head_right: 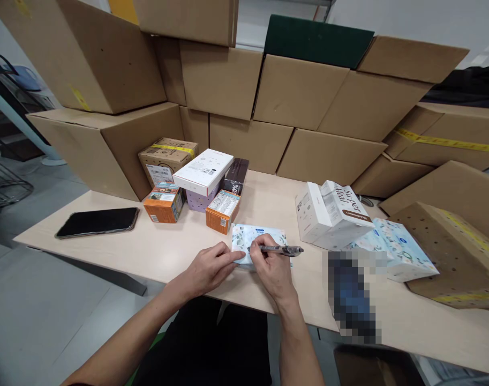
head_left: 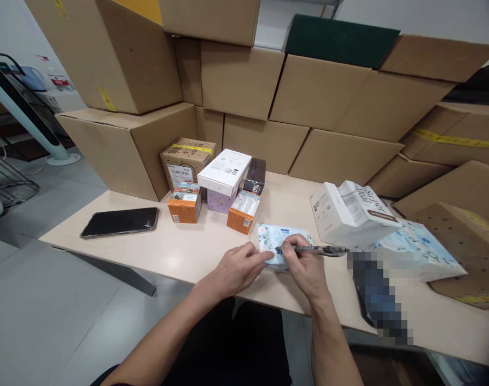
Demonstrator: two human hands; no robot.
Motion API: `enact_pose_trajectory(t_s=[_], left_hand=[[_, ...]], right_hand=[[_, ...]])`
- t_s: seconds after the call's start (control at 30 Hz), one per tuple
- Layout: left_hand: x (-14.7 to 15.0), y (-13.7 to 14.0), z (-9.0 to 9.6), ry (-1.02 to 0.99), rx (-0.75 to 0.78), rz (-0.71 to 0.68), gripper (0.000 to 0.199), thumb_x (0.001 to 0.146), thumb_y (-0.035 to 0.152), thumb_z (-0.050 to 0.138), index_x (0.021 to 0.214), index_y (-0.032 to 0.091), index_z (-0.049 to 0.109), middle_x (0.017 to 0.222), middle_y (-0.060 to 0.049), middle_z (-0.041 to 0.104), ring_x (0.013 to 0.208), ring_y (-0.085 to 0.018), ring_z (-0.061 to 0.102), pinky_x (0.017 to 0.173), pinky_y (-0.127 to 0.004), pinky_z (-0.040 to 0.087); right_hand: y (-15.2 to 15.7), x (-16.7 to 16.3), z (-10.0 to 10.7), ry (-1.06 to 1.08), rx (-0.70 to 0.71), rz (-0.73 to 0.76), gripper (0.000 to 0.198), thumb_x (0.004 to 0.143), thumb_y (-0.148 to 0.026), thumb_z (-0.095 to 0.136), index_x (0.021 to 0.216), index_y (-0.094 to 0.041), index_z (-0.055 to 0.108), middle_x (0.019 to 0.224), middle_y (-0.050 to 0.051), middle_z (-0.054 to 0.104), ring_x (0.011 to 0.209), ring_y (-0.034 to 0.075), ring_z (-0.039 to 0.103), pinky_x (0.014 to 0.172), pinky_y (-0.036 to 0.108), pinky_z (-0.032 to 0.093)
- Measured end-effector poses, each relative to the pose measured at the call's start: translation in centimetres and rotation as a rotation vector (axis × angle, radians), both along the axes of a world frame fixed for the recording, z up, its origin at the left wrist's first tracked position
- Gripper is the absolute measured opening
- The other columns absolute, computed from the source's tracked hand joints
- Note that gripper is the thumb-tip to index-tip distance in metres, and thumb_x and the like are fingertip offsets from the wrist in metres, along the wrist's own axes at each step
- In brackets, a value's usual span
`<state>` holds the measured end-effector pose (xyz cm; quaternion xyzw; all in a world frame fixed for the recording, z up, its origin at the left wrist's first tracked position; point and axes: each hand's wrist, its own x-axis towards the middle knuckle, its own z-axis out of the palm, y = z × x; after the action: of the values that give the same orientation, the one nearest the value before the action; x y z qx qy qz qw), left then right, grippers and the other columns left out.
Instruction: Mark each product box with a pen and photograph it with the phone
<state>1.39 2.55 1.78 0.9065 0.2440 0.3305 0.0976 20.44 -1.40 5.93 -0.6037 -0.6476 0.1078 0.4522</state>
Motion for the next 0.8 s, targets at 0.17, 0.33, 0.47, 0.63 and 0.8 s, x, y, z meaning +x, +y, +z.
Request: enact_pose_trajectory(t_s=[0.17, 0.33, 0.47, 0.63, 0.8], left_hand=[[0.0, 0.0, -0.1, -0.004, 0.0, 0.009, 0.031, 0.099, 0.026, 0.043, 0.127, 0.023, 0.058, 0.086, -0.002, 0.053, 0.075, -0.013, 0.059, 0.07, -0.023, 0.052], [0.0, 0.2, -0.2, -0.013, 0.024, 0.007, 0.031, 0.099, 0.025, 0.044, 0.126, 0.022, 0.058, 0.087, -0.003, 0.055, 0.076, -0.014, 0.059, 0.07, -0.024, 0.052], [0.2, 0.2, -0.2, -0.037, 0.062, 0.031, 0.03, 0.099, 0.025, 0.044, 0.124, 0.021, 0.059, 0.085, -0.002, 0.055, 0.073, -0.013, 0.059, 0.068, -0.024, 0.052], [0.4, 0.2, -0.4, -0.062, 0.088, 0.082, 0.029, 0.099, 0.025, 0.044, 0.123, 0.021, 0.061, 0.082, -0.001, 0.057, 0.07, -0.012, 0.06, 0.065, -0.023, 0.052], [0.6, 0.3, -0.6, -0.087, 0.102, 0.113, 0.029, 0.1, 0.026, 0.045, 0.123, 0.02, 0.061, 0.077, -0.001, 0.057, 0.068, -0.013, 0.061, 0.063, -0.023, 0.052]], right_hand=[[0.0, 0.0, -0.1, 0.002, 0.004, -0.022, 0.023, 0.093, -0.035, 0.049, 0.075, -0.022, 0.055, 0.064, -0.005, 0.053, 0.061, 0.012, 0.05, 0.061, 0.024, 0.04], [-0.2, 0.1, -0.3, 0.165, 0.017, -0.012, 0.024, 0.091, -0.037, 0.053, 0.073, -0.02, 0.057, 0.063, -0.004, 0.054, 0.059, 0.011, 0.05, 0.059, 0.024, 0.04], [-0.8, 0.8, 0.2, 0.592, 0.154, -0.198, 0.025, 0.089, -0.039, 0.056, 0.075, -0.019, 0.056, 0.06, -0.005, 0.054, 0.05, 0.01, 0.048, 0.048, 0.023, 0.037], [-2.8, 4.7, 0.0, 0.576, 0.177, -0.471, 0.03, 0.088, -0.048, 0.052, 0.076, -0.021, 0.052, 0.071, 0.0, 0.063, 0.049, 0.012, 0.05, 0.048, 0.026, 0.037], [-4.4, 8.4, -2.4, -0.121, -0.423, -0.508, 0.037, 0.085, -0.056, 0.052, 0.085, -0.021, 0.064, 0.06, 0.002, 0.061, 0.062, 0.021, 0.057, 0.06, 0.03, 0.039]])
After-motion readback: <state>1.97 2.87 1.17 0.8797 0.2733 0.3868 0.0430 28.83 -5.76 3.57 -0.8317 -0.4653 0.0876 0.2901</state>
